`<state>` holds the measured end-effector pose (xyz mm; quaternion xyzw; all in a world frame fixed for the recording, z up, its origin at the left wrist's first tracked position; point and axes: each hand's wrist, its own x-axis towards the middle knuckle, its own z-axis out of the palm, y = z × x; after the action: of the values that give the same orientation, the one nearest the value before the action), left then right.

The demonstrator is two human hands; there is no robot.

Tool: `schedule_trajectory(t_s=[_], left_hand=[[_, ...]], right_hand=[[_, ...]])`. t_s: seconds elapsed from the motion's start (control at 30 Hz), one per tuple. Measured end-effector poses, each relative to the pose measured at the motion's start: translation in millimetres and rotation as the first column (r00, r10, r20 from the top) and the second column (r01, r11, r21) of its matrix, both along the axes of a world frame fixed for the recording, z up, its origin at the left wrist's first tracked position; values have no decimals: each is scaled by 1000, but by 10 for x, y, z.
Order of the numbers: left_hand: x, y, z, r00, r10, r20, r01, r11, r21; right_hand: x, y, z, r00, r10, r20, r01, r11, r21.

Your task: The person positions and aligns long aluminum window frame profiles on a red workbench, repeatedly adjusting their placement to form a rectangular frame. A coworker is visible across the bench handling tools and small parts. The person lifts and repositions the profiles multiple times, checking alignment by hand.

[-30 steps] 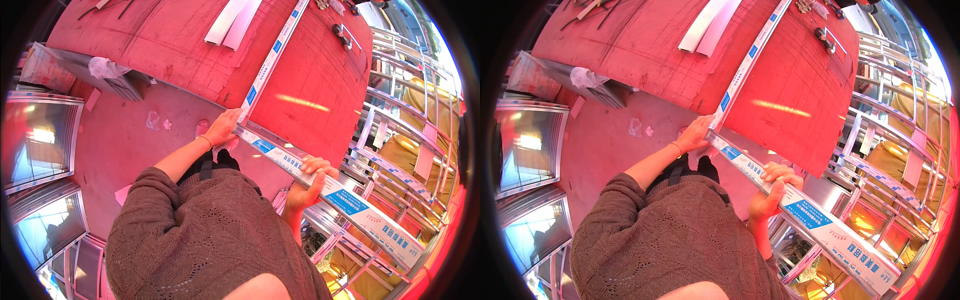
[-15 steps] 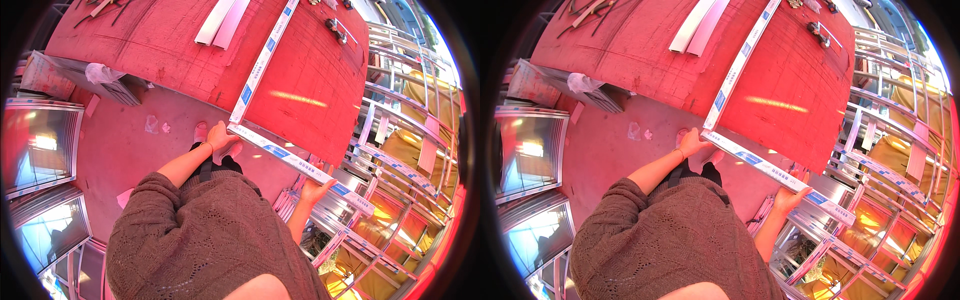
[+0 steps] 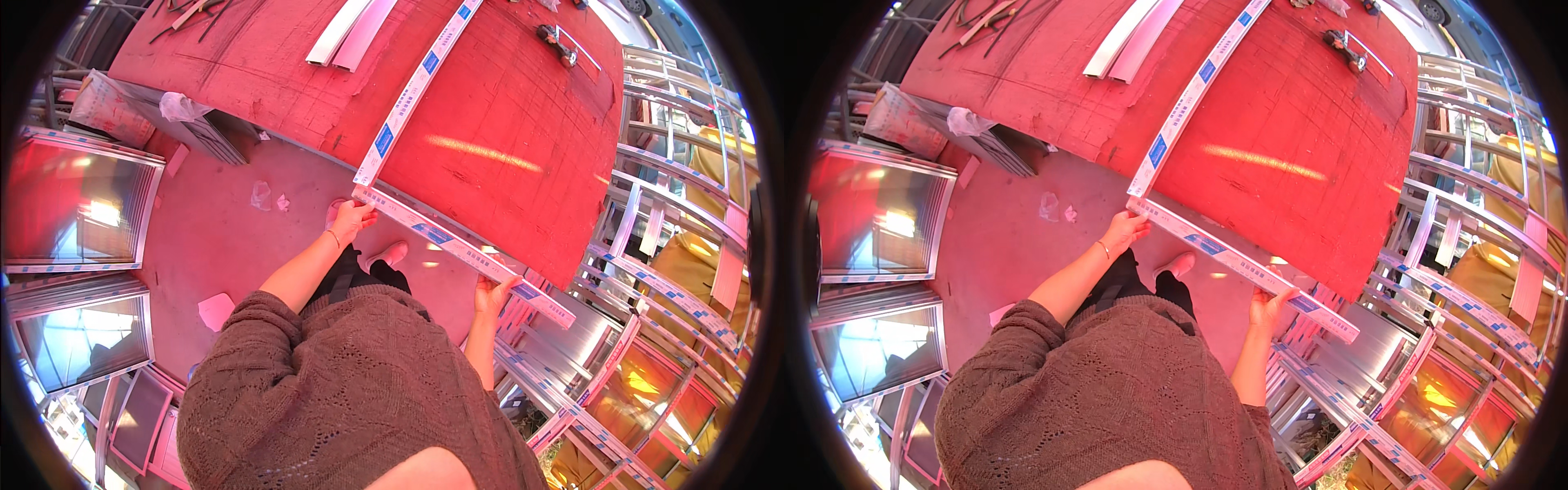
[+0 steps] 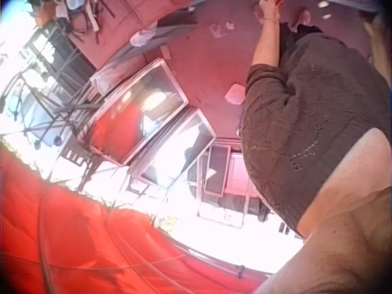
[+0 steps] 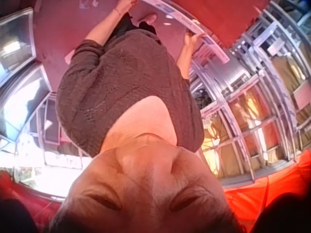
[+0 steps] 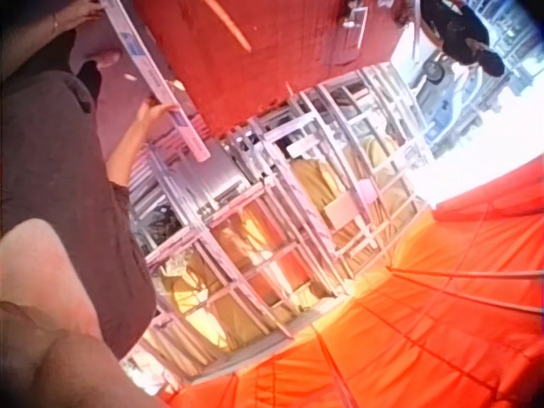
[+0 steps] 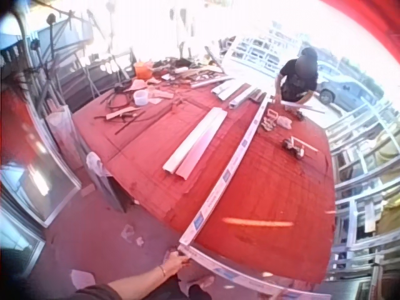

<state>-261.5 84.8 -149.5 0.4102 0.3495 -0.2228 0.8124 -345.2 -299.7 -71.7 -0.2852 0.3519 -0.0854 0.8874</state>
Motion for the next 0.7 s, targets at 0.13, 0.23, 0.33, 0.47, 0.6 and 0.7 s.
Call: schedule_trajectory(t_s=[0.13,0.23,0.33,0.47,0.6,0.7], left_hand=[[-132,-87,12,1000,-26,1,25,997,76],[-251,-181,66,1000,-6,-14,8,993,120],[-253,-230,121,999,22,38,-28,987,160],[-164,-228,161,999,-28,31,20,972,233],[-118,-259,157,999,-18,26,11,965,263],[-95,-270,139,1000,-14,15,9,954,301]], right_hand=[[-84,-161,-270,1000,-8,-10,9,996,84],[-159,-263,-362,999,21,-26,-17,992,127],[-189,-303,-464,999,18,-45,-10,985,171],[-157,-300,-630,998,17,-62,-2,974,225],[-117,-277,-763,987,-15,-161,50,975,214],[-60,-247,-875,976,-63,-210,116,962,249]])
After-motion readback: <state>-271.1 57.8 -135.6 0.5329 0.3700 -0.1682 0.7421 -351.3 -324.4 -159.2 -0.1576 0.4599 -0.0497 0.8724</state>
